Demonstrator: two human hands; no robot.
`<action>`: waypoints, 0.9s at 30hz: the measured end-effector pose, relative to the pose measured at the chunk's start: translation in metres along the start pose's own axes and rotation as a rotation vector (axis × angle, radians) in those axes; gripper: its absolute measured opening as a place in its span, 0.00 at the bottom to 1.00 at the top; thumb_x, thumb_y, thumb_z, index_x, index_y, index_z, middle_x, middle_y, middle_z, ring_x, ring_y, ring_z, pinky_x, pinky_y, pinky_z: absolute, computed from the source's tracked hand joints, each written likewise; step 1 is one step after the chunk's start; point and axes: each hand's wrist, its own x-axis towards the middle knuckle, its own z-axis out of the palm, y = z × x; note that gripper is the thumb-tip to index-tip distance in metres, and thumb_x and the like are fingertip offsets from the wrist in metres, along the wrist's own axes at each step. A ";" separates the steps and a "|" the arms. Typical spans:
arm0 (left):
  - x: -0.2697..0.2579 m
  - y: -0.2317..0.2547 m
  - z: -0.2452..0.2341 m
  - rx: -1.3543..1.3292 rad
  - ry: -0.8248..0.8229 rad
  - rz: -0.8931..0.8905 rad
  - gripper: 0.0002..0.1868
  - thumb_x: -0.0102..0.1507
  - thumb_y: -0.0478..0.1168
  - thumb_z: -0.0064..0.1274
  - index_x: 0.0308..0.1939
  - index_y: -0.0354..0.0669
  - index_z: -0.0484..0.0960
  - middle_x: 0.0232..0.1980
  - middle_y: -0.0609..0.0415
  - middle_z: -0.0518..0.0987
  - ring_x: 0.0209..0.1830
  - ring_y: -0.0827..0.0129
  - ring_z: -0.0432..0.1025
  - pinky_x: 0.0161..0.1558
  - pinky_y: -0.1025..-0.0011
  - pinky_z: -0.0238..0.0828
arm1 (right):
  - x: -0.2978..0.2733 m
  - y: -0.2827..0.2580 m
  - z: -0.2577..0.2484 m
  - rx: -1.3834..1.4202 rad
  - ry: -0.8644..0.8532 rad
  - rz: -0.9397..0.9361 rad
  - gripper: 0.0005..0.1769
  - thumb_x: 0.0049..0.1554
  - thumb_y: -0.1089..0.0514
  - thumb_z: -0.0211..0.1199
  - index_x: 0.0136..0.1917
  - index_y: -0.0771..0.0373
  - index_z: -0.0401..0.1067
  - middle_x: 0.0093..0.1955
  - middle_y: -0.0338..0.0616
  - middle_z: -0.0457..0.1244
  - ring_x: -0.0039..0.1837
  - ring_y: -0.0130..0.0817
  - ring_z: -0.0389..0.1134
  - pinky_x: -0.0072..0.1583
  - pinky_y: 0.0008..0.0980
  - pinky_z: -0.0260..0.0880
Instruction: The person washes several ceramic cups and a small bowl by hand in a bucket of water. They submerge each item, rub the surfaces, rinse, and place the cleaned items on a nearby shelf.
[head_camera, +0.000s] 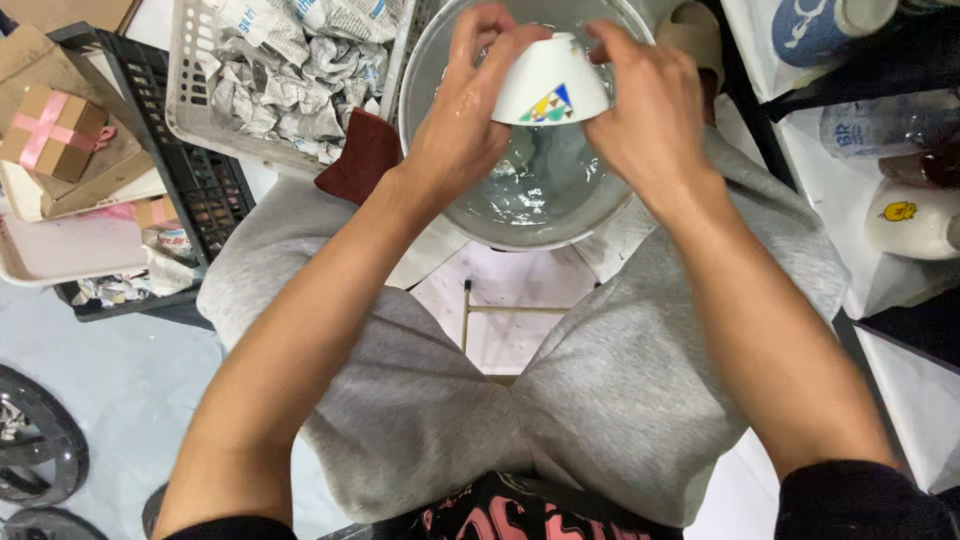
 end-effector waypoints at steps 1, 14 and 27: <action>0.001 0.008 -0.004 -0.030 0.016 0.004 0.36 0.57 0.15 0.48 0.68 0.42 0.72 0.64 0.44 0.63 0.67 0.50 0.68 0.70 0.60 0.69 | -0.003 -0.007 -0.008 0.069 0.030 -0.022 0.30 0.60 0.65 0.66 0.75 0.65 0.66 0.62 0.53 0.70 0.63 0.55 0.71 0.68 0.50 0.65; 0.002 0.041 -0.030 0.060 0.039 0.008 0.27 0.64 0.24 0.54 0.68 0.39 0.73 0.61 0.44 0.75 0.61 0.48 0.74 0.61 0.58 0.74 | -0.011 -0.031 -0.032 0.133 0.239 -0.294 0.30 0.63 0.71 0.67 0.75 0.63 0.62 0.59 0.49 0.69 0.59 0.43 0.71 0.67 0.40 0.67; -0.017 -0.026 -0.010 0.531 -0.521 -0.407 0.26 0.62 0.50 0.60 0.56 0.37 0.72 0.46 0.37 0.79 0.45 0.42 0.78 0.43 0.50 0.75 | 0.006 -0.010 0.043 0.042 0.033 -0.237 0.32 0.50 0.73 0.65 0.66 0.59 0.66 0.52 0.44 0.72 0.54 0.39 0.73 0.65 0.46 0.56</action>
